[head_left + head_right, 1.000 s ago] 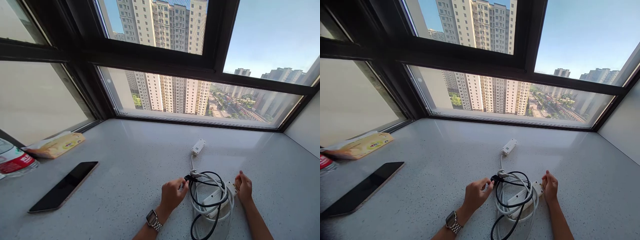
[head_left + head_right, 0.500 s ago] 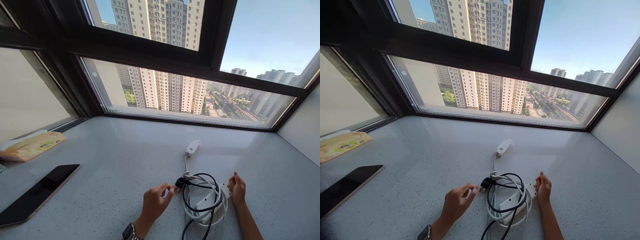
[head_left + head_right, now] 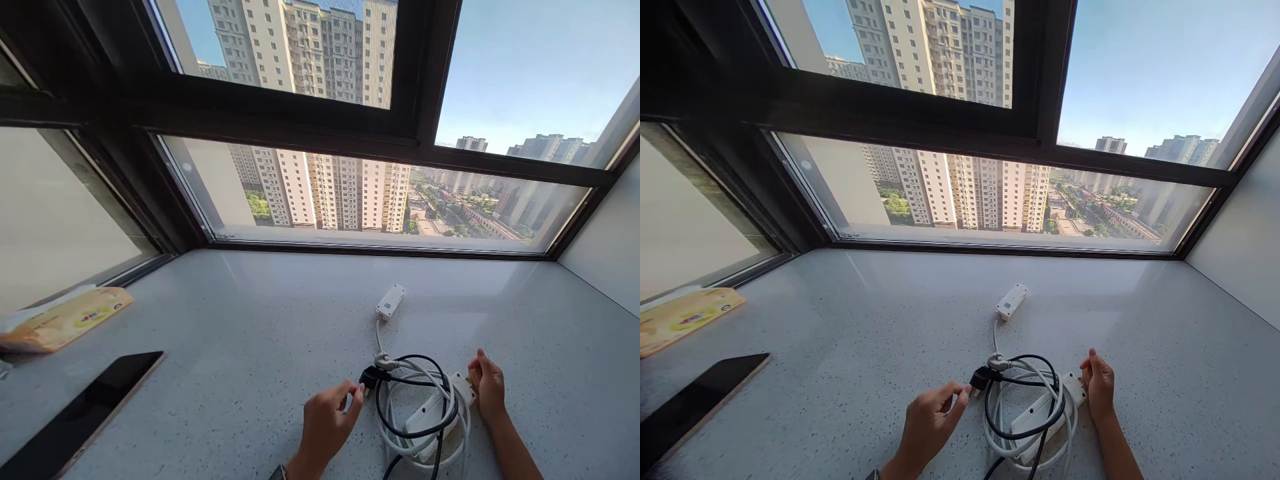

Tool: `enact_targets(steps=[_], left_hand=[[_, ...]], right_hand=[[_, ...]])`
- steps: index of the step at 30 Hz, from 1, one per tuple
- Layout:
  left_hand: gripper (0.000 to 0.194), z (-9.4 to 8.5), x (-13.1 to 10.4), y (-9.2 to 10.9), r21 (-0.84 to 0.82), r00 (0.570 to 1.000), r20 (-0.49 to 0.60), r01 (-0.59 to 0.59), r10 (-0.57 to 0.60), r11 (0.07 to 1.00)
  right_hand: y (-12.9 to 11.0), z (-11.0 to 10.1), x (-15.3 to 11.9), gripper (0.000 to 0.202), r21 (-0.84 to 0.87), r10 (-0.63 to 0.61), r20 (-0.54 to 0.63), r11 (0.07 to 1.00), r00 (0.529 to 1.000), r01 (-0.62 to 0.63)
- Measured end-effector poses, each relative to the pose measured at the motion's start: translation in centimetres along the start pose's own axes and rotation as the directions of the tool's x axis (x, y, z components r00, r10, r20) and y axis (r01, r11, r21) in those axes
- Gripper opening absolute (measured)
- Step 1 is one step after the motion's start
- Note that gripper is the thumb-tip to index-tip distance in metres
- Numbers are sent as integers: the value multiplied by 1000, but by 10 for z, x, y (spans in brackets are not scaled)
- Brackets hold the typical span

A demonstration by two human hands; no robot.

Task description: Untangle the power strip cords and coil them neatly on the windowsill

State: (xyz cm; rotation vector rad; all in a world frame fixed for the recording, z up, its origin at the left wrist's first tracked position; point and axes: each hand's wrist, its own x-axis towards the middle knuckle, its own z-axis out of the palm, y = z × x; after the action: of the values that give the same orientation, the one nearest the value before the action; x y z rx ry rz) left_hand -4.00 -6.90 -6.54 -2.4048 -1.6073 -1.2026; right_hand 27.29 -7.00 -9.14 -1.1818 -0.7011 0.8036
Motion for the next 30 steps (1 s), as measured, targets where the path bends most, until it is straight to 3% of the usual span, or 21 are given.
enact_targets(steps=[5, 12, 25, 30], left_hand=[[46, 2, -5, 7, -80, 999, 23, -23, 24, 997], [49, 6, -11, 5, -149, 987, 142, 96, -75, 984], [46, 12, -26, 1, -147, 936, 315, 213, -158, 966], [46, 12, -17, 4, -170, 927, 340, 228, -160, 959]], right_hand=[[-1, -4, -5, 56, -48, 16, -12, 999, 1000, -16], [-3, -4, -9, 59, -146, 39, -12, 988, 999, -40], [-2, -7, -11, 59, -127, 62, -23, 990, 998, -64], [-1, -5, -10, 58, -101, 66, -63, 992, 996, -72]])
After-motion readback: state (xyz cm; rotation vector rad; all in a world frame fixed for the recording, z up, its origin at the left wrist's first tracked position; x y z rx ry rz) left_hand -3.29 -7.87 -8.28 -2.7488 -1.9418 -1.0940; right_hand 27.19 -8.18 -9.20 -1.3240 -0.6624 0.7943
